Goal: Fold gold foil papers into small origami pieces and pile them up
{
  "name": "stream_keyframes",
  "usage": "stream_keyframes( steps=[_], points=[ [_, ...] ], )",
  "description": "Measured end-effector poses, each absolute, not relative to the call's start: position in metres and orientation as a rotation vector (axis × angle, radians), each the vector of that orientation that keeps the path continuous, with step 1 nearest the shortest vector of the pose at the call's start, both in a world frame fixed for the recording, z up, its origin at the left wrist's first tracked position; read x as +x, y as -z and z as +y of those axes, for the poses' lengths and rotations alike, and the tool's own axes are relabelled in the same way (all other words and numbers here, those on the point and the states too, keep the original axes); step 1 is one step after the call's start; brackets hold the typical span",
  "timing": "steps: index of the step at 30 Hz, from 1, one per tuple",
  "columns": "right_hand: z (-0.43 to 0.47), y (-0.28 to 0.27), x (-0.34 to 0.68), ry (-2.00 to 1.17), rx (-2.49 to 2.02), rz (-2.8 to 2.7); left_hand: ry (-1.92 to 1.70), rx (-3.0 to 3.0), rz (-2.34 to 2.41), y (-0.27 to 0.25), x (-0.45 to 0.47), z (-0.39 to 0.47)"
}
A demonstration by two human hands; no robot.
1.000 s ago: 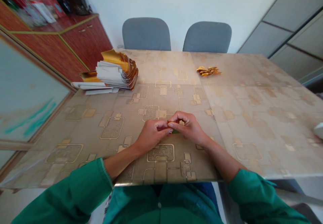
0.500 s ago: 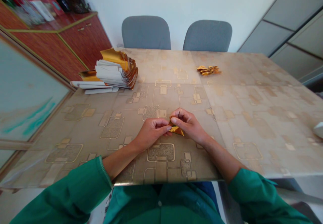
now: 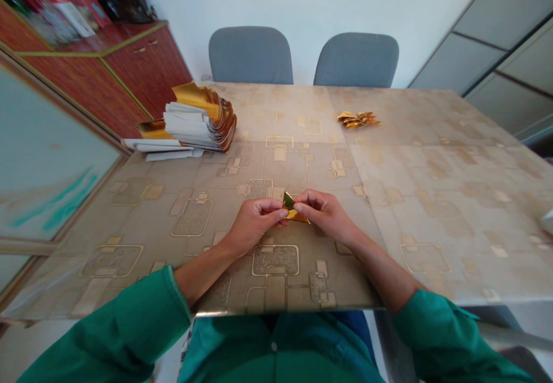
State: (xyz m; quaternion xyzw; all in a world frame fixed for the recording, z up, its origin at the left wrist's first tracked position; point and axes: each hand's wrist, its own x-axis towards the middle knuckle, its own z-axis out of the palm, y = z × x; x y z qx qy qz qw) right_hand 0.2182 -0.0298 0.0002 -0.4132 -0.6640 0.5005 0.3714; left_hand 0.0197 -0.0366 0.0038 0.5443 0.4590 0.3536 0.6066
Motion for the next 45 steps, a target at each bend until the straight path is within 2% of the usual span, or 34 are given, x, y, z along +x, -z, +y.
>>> stream_keyframes(
  steps=[8, 15, 20, 23, 27, 30, 34, 37, 42, 45],
  points=[
    [-0.034, 0.000, 0.210, -1.103, -1.066, -1.778, -1.005, 1.324, 1.083, -0.005, 0.022, -0.036],
    [-0.028, 0.007, 0.214, -1.354, -1.042, -1.668, -1.149, 1.224, 1.144, -0.008, 0.016, -0.028],
    [-0.026, 0.007, 0.217, -1.368, -1.021, -1.666, -1.162, 1.253, 1.131, -0.008, 0.016, -0.027],
    [-0.028, 0.004, 0.213, -1.201, -1.089, -1.671, -1.188, 1.332, 1.157, -0.007, 0.017, -0.031],
    [-0.032, 0.001, 0.208, -0.775, -1.215, -1.719, -1.315, 1.422, 1.195, -0.003, 0.020, -0.037],
    [-0.035, 0.001, 0.204, -0.494, -1.182, -1.873, -1.225, 1.504, 1.132, 0.001, 0.024, -0.039],
    [-0.039, 0.001, 0.199, -0.355, -1.141, -2.027, -1.156, 1.365, 1.080, 0.003, 0.030, -0.037],
    [-0.040, 0.001, 0.196, -0.433, -1.126, -2.061, -1.135, 1.293, 1.063, 0.002, 0.032, -0.037],
    [-0.041, -0.003, 0.199, -0.877, -1.062, -1.871, -1.148, 1.279, 1.028, -0.001, 0.031, -0.038],
    [-0.041, -0.005, 0.201, -1.030, -1.055, -1.762, -1.155, 1.248, 1.000, -0.001, 0.030, -0.038]
  ],
)
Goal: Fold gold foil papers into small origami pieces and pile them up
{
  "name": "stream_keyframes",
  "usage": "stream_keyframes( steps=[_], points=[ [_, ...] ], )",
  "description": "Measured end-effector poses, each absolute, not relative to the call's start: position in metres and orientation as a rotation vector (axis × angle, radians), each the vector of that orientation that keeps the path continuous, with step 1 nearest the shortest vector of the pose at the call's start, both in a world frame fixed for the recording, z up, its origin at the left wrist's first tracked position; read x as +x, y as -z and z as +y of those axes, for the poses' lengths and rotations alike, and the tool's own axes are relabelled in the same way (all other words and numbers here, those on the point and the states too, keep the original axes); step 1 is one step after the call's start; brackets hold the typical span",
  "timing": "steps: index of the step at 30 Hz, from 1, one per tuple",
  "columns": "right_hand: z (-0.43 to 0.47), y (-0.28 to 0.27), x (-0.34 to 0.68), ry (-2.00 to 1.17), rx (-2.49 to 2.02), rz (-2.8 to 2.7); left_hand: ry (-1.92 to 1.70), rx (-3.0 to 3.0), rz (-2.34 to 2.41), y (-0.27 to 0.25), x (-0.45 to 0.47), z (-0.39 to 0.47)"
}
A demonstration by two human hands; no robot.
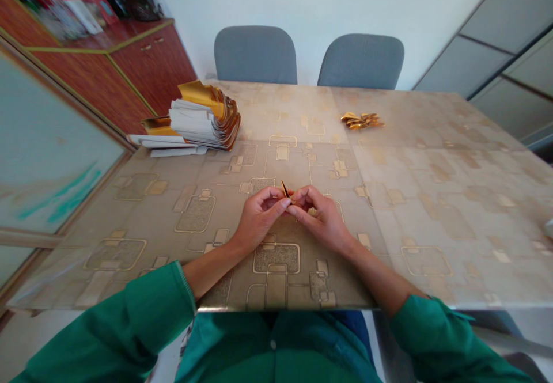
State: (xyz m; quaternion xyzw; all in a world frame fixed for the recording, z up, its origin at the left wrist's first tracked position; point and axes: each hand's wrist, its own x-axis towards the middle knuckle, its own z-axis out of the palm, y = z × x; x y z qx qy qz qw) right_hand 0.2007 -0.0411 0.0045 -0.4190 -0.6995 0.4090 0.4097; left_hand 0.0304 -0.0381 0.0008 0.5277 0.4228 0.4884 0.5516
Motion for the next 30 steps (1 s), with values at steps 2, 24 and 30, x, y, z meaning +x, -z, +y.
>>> stream_keyframes(
  steps=[2, 24, 30],
  points=[
    [-0.041, -0.005, 0.201, -1.090, -1.063, -1.729, -1.149, 1.229, 0.975, 0.000, 0.030, -0.038],
    [-0.042, 0.008, 0.189, -0.732, -1.301, -1.942, -1.050, 1.532, 1.102, 0.008, 0.035, -0.042],
    [-0.043, 0.009, 0.187, -0.806, -1.292, -1.867, -1.003, 1.604, 1.149, 0.007, 0.035, -0.044]
  ],
)
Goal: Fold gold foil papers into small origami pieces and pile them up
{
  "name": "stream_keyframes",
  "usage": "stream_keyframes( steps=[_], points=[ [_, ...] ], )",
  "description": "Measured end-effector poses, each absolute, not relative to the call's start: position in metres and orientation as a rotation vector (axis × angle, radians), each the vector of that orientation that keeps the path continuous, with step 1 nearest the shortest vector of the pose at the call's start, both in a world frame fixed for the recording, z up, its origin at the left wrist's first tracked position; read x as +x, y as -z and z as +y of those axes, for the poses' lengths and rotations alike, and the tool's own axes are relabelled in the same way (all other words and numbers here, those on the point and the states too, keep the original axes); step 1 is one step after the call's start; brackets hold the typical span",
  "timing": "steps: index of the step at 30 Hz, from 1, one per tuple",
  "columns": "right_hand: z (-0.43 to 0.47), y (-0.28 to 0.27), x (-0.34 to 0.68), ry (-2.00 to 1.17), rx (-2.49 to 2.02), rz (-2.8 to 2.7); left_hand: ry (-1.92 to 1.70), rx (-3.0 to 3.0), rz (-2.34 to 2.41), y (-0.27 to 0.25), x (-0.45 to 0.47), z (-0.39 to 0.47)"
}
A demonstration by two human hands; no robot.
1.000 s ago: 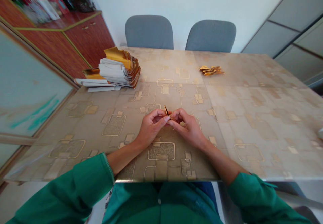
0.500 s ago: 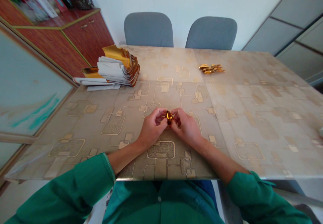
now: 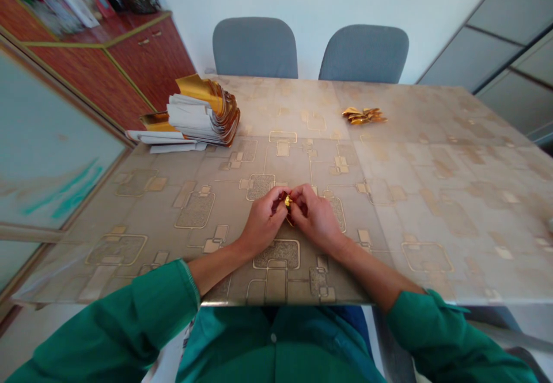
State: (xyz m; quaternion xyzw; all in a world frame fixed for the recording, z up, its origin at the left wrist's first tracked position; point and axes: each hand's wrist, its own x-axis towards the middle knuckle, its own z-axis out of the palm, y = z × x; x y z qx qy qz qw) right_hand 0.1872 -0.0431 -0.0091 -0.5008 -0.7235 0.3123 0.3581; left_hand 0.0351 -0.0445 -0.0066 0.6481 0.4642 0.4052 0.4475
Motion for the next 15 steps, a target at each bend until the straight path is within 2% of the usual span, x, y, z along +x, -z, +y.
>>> stream_keyframes(
  steps=[10, 15],
  points=[
    [-0.0413, 0.0091, 0.1907, -0.801, -1.273, -1.871, -0.951, 1.660, 1.153, 0.0032, 0.0346, -0.0445],
    [-0.0393, 0.0091, 0.1917, -0.662, -1.256, -1.923, -0.908, 1.785, 1.180, 0.0021, 0.0336, -0.0429]
  ],
)
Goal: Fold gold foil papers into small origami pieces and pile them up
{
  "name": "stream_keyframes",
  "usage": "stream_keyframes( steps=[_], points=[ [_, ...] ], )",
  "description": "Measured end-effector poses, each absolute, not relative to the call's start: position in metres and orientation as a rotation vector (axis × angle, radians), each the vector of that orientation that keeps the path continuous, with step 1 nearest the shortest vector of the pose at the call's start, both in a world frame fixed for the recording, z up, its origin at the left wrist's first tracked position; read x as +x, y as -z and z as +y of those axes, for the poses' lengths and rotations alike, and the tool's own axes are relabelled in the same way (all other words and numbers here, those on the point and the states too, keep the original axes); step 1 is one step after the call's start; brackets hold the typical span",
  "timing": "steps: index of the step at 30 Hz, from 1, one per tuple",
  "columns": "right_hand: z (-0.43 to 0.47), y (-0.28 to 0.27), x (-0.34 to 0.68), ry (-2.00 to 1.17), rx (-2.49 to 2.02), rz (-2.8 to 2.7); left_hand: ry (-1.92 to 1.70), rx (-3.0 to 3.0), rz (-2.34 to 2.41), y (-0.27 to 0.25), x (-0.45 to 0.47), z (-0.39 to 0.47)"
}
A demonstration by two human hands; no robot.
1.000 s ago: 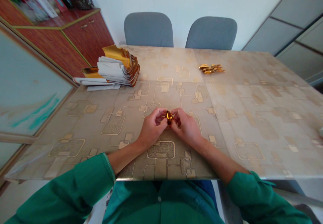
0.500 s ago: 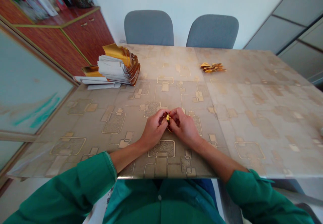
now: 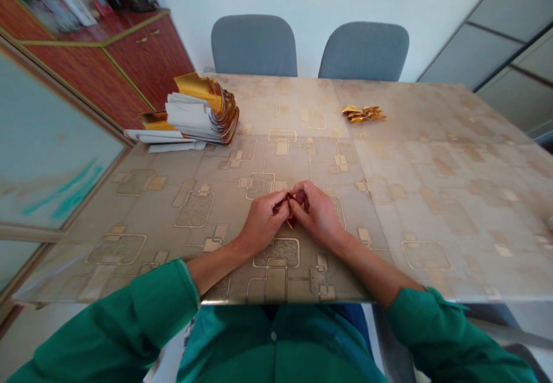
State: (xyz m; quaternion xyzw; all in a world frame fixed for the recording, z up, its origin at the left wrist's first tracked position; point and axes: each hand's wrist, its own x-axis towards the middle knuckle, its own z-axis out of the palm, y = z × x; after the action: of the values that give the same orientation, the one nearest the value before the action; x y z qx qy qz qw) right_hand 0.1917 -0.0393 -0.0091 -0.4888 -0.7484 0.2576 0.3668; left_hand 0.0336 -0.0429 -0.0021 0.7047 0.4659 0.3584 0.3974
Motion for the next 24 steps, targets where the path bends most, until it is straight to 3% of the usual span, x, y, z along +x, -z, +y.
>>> stream_keyframes(
  steps=[24],
  points=[
    [-0.029, 0.006, 0.206, -0.541, -1.029, -2.186, -0.877, 1.557, 1.064, 0.007, 0.030, -0.036]
  ],
)
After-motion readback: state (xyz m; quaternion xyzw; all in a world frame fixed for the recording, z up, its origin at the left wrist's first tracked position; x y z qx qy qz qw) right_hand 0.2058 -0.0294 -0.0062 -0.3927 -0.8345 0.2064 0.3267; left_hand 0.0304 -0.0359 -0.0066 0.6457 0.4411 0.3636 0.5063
